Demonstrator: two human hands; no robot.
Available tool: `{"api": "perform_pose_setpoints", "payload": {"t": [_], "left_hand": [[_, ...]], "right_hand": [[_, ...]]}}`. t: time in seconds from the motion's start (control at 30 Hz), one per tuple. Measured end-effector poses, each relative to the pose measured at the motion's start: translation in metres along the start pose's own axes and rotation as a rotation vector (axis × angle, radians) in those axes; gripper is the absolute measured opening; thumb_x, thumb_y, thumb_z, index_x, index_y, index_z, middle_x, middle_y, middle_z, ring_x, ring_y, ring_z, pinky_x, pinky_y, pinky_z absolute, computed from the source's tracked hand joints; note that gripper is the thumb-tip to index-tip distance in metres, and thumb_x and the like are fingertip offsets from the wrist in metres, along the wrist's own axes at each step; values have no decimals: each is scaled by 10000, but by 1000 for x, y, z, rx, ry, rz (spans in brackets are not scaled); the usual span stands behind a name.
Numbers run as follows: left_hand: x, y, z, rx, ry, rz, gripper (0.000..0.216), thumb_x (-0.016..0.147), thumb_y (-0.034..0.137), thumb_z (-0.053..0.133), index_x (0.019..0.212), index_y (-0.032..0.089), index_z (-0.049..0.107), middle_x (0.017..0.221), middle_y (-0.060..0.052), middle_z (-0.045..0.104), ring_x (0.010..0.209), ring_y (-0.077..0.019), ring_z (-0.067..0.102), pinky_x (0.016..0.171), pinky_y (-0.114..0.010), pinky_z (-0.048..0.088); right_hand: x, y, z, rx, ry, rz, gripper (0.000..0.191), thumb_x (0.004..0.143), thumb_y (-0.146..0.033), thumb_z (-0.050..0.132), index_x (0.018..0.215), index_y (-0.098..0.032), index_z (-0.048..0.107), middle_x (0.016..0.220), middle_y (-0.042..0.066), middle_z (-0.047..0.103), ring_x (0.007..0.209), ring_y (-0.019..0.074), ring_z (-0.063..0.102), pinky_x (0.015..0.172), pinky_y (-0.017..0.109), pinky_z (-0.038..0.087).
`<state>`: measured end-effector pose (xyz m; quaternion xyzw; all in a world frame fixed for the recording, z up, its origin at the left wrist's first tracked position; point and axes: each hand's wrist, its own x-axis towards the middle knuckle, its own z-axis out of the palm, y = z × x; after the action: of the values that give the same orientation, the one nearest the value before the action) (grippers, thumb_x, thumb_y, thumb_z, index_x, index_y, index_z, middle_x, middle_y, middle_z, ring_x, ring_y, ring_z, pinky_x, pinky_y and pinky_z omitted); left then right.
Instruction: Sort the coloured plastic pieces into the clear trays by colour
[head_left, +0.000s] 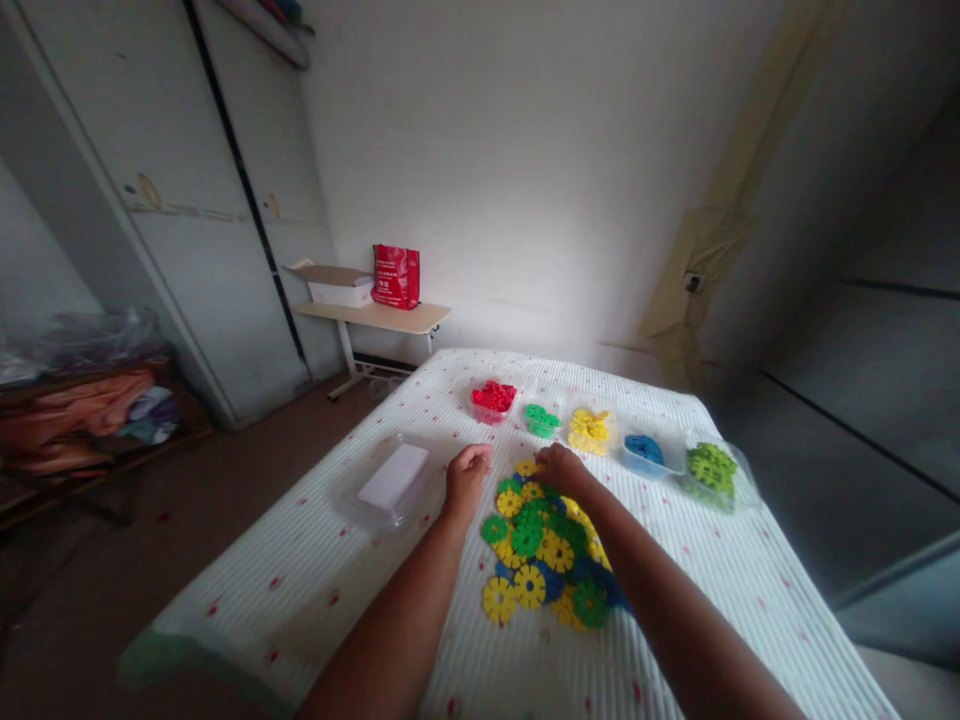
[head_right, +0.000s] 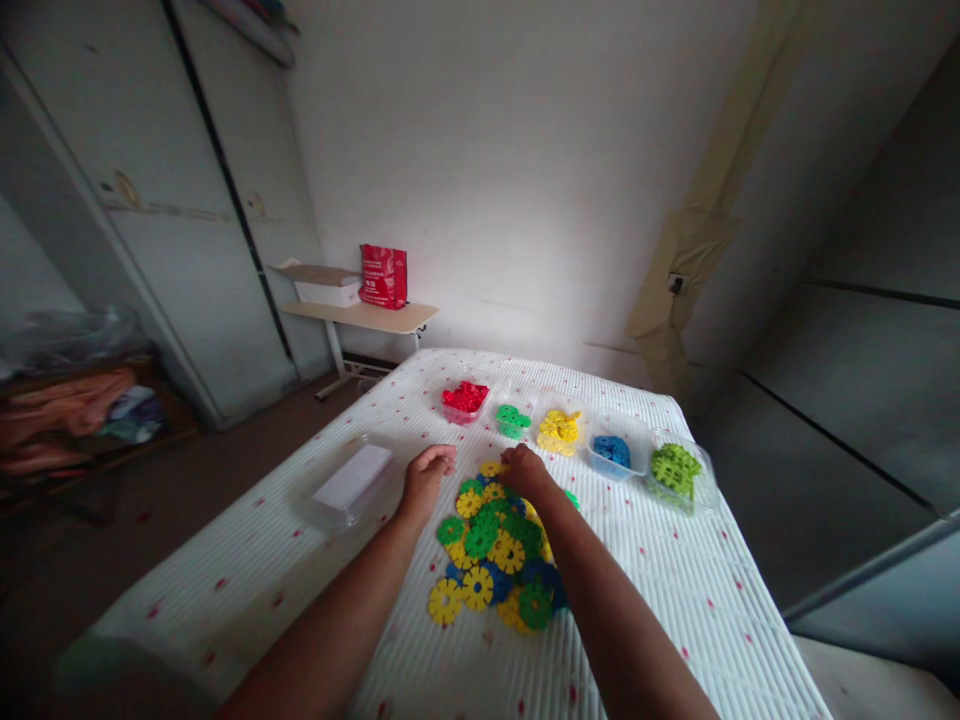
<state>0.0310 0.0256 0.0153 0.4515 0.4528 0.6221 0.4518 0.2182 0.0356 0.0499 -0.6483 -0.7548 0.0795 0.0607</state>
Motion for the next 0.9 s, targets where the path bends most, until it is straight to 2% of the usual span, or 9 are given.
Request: {"api": "perform_pose_setpoints", "payload": {"t": [0.17,0.27,0.37,0.47,0.57,0.67,0.77,0.9], "left_hand": [[1,-1,0,3,0,2,232,624,318,564,743,142,656,697,-34,654,600,-131,573,568,-239,468],[1,-1,0,7,-2,5,231,626,321,567,743,143,656,699,-33,655,604,-130,570,568,-237,469],[0,0,0,13,-4,7,227,635,328,574,741,145,657,694,-31,657,611,-133,574,570,-238,473],[-1,1,1,23,-6,9,220,642,326,579,739,145,656,688,-33,661,615,-138,583,573,-243,479],[-1,2,1,32,-8,9,226,648,323,572,746,139,658,703,-43,670,627,-147,596,581,-251,486],[-1,1,0,42,-13,11,222,642,314,575,749,140,662,708,-44,671,636,-152,598,581,-252,485],[0,0,0,50,-16,16,223,650,310,567,755,142,668,703,-41,668,635,-150,593,582,-249,483],[0,-1,0,57,-21,20,216,651,294,562,759,141,670,707,-40,670,634,-147,589,586,-244,481]], "right_hand": [[-5,13,-15,65,9,25,173,654,-140,628,816,-164,685,816,31,672,763,151,594,649,206,408],[-7,18,-25,131,40,41,145,667,-96,594,770,-160,674,764,22,668,726,134,590,631,199,409],[-5,13,-27,223,42,60,170,732,-118,554,852,-150,671,701,12,659,595,100,581,544,181,411],[1,0,-18,295,17,71,249,768,-133,541,989,-154,654,652,-10,651,488,75,552,476,167,403],[8,-11,-4,309,4,64,315,718,-134,608,1028,-163,656,715,0,673,544,85,584,504,168,422],[14,-15,7,280,-8,58,313,649,-139,666,960,-158,687,789,26,688,676,127,619,579,191,442],[17,-13,10,241,-8,56,299,627,-172,686,926,-169,692,839,32,688,769,161,619,645,222,443],[16,-11,6,210,0,58,276,614,-202,702,886,-168,673,835,24,676,776,163,601,645,229,424]]}}
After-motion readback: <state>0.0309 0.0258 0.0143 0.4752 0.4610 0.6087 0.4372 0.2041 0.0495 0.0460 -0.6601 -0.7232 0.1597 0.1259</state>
